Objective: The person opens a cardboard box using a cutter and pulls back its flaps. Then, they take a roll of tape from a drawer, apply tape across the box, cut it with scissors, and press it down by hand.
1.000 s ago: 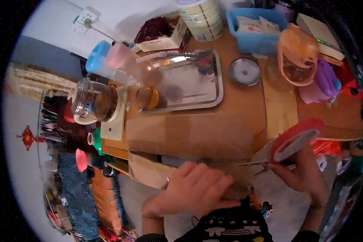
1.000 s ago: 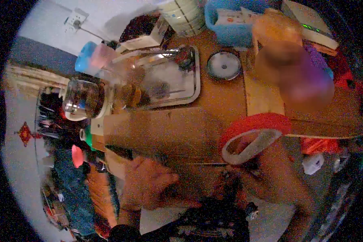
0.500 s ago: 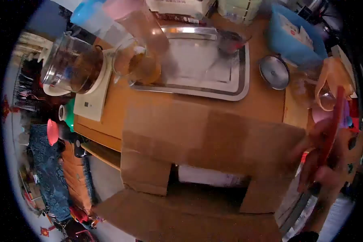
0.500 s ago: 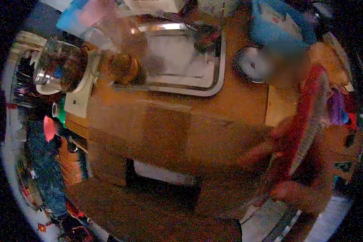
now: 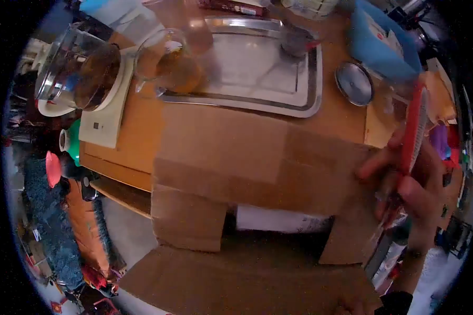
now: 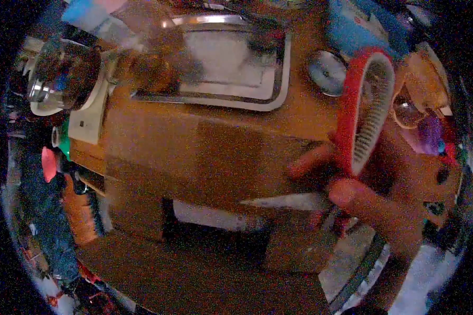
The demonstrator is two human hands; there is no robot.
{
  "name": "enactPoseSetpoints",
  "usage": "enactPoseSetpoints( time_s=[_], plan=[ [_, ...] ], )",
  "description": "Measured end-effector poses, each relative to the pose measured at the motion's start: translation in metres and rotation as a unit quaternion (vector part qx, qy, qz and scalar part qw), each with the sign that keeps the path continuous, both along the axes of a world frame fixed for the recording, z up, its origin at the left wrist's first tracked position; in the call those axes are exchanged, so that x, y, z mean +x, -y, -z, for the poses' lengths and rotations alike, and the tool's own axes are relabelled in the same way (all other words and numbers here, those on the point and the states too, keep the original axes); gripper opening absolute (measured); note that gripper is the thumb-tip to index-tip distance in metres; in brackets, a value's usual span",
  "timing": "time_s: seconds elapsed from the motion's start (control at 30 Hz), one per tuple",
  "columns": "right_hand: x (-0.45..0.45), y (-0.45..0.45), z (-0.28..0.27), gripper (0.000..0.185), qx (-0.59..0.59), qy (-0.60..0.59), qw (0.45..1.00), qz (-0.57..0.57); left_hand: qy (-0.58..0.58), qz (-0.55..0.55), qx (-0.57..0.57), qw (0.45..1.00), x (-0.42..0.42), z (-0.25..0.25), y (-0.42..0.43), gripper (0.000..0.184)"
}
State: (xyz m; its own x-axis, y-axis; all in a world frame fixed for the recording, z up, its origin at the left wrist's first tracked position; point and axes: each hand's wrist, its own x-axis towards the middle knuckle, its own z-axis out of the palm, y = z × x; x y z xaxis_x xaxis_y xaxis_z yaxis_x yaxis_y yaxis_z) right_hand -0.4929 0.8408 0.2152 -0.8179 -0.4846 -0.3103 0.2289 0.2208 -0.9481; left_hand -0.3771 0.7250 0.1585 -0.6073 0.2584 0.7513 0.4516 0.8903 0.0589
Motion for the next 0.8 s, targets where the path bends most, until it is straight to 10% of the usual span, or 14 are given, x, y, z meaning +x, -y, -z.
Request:
enactPoseSetpoints(
  time_s=[0.8],
  plan=[
    [-0.001, -0.007, -0.003, 0.049, -0.035, 0.001, 0.996, -0.079, 0.035, 0.006, -0.06, 0.998, 0.017, -0.015, 0.0, 0.017]
  ],
)
